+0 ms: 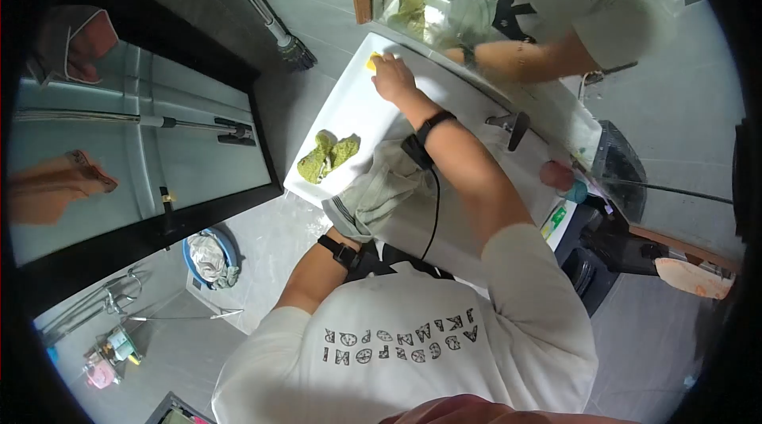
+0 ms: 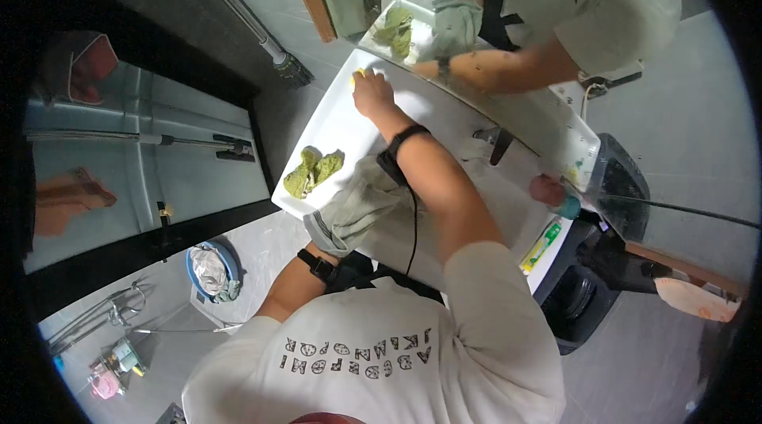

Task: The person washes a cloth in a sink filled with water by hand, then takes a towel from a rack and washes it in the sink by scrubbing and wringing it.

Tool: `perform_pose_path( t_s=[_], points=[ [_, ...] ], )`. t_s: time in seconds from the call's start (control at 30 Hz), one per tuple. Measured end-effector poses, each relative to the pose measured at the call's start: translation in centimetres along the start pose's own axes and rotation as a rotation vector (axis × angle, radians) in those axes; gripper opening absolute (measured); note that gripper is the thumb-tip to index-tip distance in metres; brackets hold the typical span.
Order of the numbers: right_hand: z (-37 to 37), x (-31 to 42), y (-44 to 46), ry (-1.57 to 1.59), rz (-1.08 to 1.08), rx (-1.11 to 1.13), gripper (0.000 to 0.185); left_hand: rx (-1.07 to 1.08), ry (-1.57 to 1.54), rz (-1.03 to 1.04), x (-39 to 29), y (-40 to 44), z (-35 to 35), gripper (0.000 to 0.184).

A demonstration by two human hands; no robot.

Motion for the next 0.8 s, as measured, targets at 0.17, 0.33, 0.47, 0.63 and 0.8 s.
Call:
perform_pose_path(
  t_s=[0.17, 0.33, 0.47, 0.63, 0.8],
  points=[
    [5.4, -1.0, 4.0, -0.212, -0.053, -0.070, 0.030, -0.198, -0.833, -0.246, 3.4, -1.8, 1.3, 0.031],
    [6.9, -2.4, 0.6, -0.103, -0.099, -0.019, 0.022, -0.306, -1.427, -0.280, 5.7, -2.8, 3.0, 0.040],
    [6.1, -3.5, -7.1, 0.280, -0.099, -0.178, 0.015, -0.234, -1.574, -0.272, 5.7, -1.2, 2.6, 0.044],
    [6.5, 0.6, -18.9, 0.232, 0.077, -0.136, 0.012, -0.111, -1.307, -0.262, 12.8, -1.6, 14.0, 0.052],
    [7.5, -3.4, -20.1, 0.301, 0.352, -0.175, 0.017, 0.040, -1.051, -0.326, 8.3, 0.5, 13.0, 0.050]
  ],
)
Point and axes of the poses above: each hand's wrist, its own y-axis towards the middle knuckle, its own z-axis out of the palm, x = y × z, the point moved 4 cm from there along y, towards the middle knuckle, and after that the axes turned 5 degrees about x, right-handed, at the moved point
